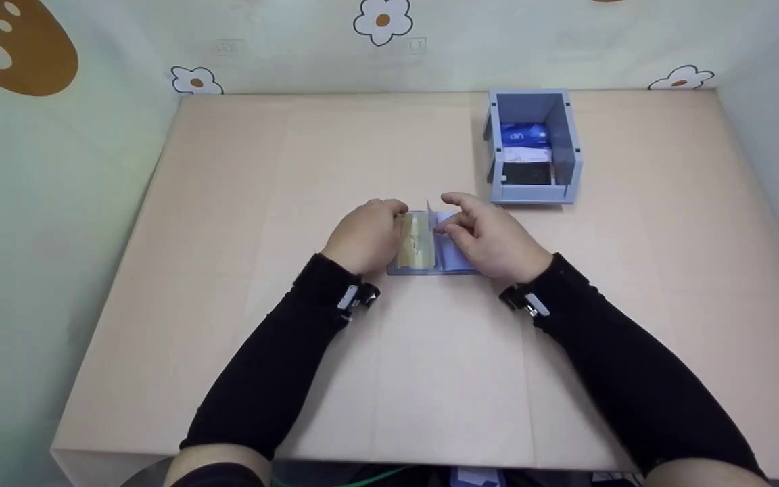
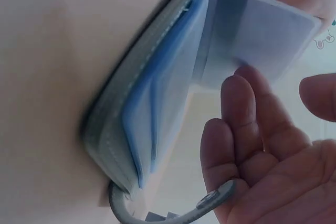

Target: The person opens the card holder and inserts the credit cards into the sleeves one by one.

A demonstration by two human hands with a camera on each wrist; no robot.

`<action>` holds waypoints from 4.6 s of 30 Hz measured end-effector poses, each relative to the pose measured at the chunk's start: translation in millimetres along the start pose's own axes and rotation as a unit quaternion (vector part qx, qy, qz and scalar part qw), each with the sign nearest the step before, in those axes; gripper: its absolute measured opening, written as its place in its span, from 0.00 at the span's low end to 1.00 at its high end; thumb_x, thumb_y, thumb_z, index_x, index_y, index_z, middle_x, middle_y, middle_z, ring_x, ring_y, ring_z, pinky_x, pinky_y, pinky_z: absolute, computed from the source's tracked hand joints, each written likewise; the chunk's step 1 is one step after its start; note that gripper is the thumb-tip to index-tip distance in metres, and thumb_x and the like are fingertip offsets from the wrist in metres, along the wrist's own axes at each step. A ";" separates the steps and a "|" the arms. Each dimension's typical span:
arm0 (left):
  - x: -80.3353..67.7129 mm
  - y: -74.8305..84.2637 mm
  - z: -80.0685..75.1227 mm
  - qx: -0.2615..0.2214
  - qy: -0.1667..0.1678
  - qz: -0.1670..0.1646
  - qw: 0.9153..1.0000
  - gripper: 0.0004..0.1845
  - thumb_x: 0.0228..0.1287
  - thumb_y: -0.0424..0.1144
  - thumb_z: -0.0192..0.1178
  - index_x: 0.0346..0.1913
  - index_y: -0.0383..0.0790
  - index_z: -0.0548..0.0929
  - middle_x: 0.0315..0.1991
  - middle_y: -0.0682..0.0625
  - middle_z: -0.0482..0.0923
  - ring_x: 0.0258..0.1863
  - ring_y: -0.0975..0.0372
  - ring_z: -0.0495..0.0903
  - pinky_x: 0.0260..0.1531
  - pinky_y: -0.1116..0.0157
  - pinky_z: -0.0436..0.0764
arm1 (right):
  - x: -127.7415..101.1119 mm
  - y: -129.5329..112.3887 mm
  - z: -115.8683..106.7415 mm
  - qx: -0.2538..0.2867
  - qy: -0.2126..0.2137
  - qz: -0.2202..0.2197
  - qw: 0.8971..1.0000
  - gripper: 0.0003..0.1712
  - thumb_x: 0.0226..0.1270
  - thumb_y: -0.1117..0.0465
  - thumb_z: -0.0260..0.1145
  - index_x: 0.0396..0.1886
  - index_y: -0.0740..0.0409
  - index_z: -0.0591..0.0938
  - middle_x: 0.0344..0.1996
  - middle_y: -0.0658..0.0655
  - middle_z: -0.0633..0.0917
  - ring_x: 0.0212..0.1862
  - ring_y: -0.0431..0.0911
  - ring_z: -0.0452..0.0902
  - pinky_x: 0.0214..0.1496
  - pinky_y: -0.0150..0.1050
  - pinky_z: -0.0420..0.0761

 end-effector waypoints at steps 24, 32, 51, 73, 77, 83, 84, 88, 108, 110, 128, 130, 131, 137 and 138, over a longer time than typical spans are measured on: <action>-1.2 -2.9 5.7 0.018 0.002 0.000 1.000 0.26 0.76 0.45 0.63 0.73 0.46 0.79 0.67 0.43 0.78 0.60 0.55 0.80 0.65 0.55 0.79 | -5.0 -8.0 22.1 -0.123 -0.080 -0.043 0.988 0.33 0.78 0.58 0.61 0.79 0.58 0.69 0.61 0.53 0.88 0.72 0.49 0.75 0.78 0.51 0.70; 1.6 -1.3 10.5 0.026 0.007 0.007 1.000 0.27 0.69 0.41 0.68 0.69 0.43 0.82 0.63 0.44 0.79 0.53 0.55 0.83 0.61 0.56 0.81 | -2.4 -7.1 -21.2 -0.114 -0.012 -0.025 0.993 0.27 0.77 0.59 0.65 0.73 0.58 0.76 0.64 0.60 0.84 0.67 0.57 0.78 0.70 0.56 0.77; 2.7 -2.9 10.3 0.026 0.005 -0.006 1.000 0.29 0.70 0.41 0.68 0.72 0.43 0.79 0.62 0.46 0.78 0.50 0.56 0.82 0.58 0.58 0.82 | 58.5 45.0 -112.9 -0.333 -0.004 0.074 0.940 0.27 0.72 0.55 0.70 0.67 0.59 0.82 0.63 0.68 0.84 0.57 0.68 0.72 0.60 0.63 0.55; 2.4 -0.6 10.8 0.028 0.009 0.004 1.000 0.28 0.70 0.41 0.67 0.71 0.43 0.79 0.61 0.46 0.78 0.50 0.56 0.81 0.59 0.58 0.82 | 64.7 45.4 -108.5 -0.396 0.011 0.052 0.917 0.14 0.67 0.54 0.75 0.41 0.60 0.92 0.34 0.63 0.90 0.42 0.60 0.71 0.54 0.62 0.56; 2.4 -0.8 10.9 0.027 0.009 0.003 1.000 0.28 0.70 0.41 0.67 0.71 0.43 0.79 0.60 0.46 0.78 0.50 0.56 0.81 0.59 0.58 0.82 | 64.9 45.9 -107.8 -0.397 0.013 0.058 0.916 0.13 0.67 0.55 0.74 0.40 0.61 0.91 0.35 0.64 0.90 0.43 0.61 0.69 0.54 0.62 0.56; 3.0 -1.2 11.0 0.023 0.009 0.000 1.000 0.28 0.70 0.41 0.67 0.72 0.44 0.78 0.61 0.47 0.78 0.50 0.57 0.81 0.59 0.58 0.81 | 66.1 46.1 -109.2 -0.393 0.024 0.064 0.917 0.13 0.65 0.55 0.77 0.42 0.60 0.90 0.39 0.66 0.91 0.43 0.62 0.70 0.55 0.62 0.56; 2.9 -1.2 11.0 0.022 0.009 -0.001 1.000 0.28 0.70 0.41 0.67 0.72 0.44 0.78 0.61 0.47 0.78 0.50 0.57 0.81 0.59 0.58 0.81 | 66.5 46.2 -109.4 -0.392 0.024 0.067 0.917 0.14 0.64 0.55 0.77 0.42 0.60 0.90 0.39 0.66 0.91 0.43 0.62 0.70 0.55 0.62 0.56; 2.6 -1.2 10.7 0.019 0.008 -0.002 1.000 0.28 0.70 0.41 0.67 0.72 0.44 0.78 0.61 0.47 0.78 0.51 0.56 0.81 0.60 0.58 0.81 | 68.7 46.0 -109.3 -0.393 0.013 0.079 0.916 0.16 0.65 0.53 0.76 0.43 0.61 0.88 0.41 0.66 0.90 0.44 0.63 0.69 0.56 0.63 0.56; 1.5 -0.5 9.9 0.022 0.007 0.002 1.000 0.28 0.70 0.41 0.68 0.71 0.43 0.79 0.61 0.46 0.78 0.50 0.56 0.82 0.60 0.57 0.82 | 74.4 42.5 -106.3 -0.411 -0.013 0.049 0.910 0.08 0.64 0.62 0.71 0.39 0.64 0.86 0.38 0.67 0.89 0.42 0.62 0.76 0.55 0.60 0.62; 1.6 -0.4 9.8 0.022 0.008 0.002 1.000 0.28 0.70 0.41 0.68 0.71 0.43 0.79 0.61 0.46 0.78 0.51 0.56 0.82 0.60 0.57 0.82 | 75.0 43.3 -106.5 -0.407 -0.008 0.055 0.911 0.09 0.65 0.61 0.72 0.40 0.63 0.86 0.39 0.67 0.90 0.43 0.62 0.75 0.56 0.61 0.61; 2.5 -1.0 11.1 0.022 0.007 0.004 1.000 0.28 0.70 0.41 0.68 0.71 0.44 0.79 0.63 0.45 0.78 0.49 0.56 0.82 0.58 0.58 0.82 | 71.9 44.4 -114.8 -0.339 0.040 0.078 0.937 0.09 0.69 0.61 0.72 0.42 0.61 0.82 0.41 0.66 0.90 0.44 0.64 0.80 0.61 0.65 0.57; 2.7 -1.2 11.1 0.021 0.009 0.003 1.000 0.27 0.69 0.41 0.68 0.71 0.44 0.80 0.63 0.45 0.78 0.49 0.56 0.82 0.58 0.58 0.83 | 71.1 43.8 -115.7 -0.332 0.041 0.078 0.939 0.07 0.71 0.62 0.69 0.42 0.61 0.82 0.42 0.66 0.90 0.45 0.64 0.80 0.60 0.64 0.58; 2.7 -1.2 11.0 0.021 0.009 0.003 1.000 0.27 0.69 0.41 0.68 0.71 0.44 0.80 0.62 0.45 0.78 0.49 0.56 0.82 0.58 0.57 0.83 | 70.6 43.7 -116.4 -0.329 0.042 0.079 0.940 0.06 0.72 0.62 0.68 0.42 0.60 0.82 0.42 0.66 0.89 0.45 0.64 0.79 0.60 0.63 0.58; 2.8 -0.9 10.7 0.027 0.009 0.005 1.000 0.27 0.69 0.41 0.67 0.70 0.43 0.80 0.62 0.45 0.78 0.50 0.56 0.82 0.59 0.57 0.82 | 64.3 41.8 -121.5 -0.286 0.054 0.094 0.952 0.06 0.76 0.63 0.62 0.46 0.60 0.83 0.46 0.64 0.89 0.49 0.62 0.79 0.69 0.66 0.55; 2.7 -0.8 10.6 0.027 0.009 0.005 1.000 0.27 0.70 0.41 0.67 0.70 0.43 0.80 0.62 0.45 0.78 0.50 0.56 0.82 0.59 0.57 0.82 | 62.9 41.4 -122.6 -0.278 0.058 0.097 0.954 0.07 0.77 0.63 0.61 0.47 0.60 0.83 0.48 0.65 0.89 0.50 0.63 0.80 0.73 0.68 0.53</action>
Point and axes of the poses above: each hand's wrist, its own x-axis towards the middle knuckle, its own z-axis out of the palm, y = z × x, the point moved 6 cm from there along x, towards the middle knuckle
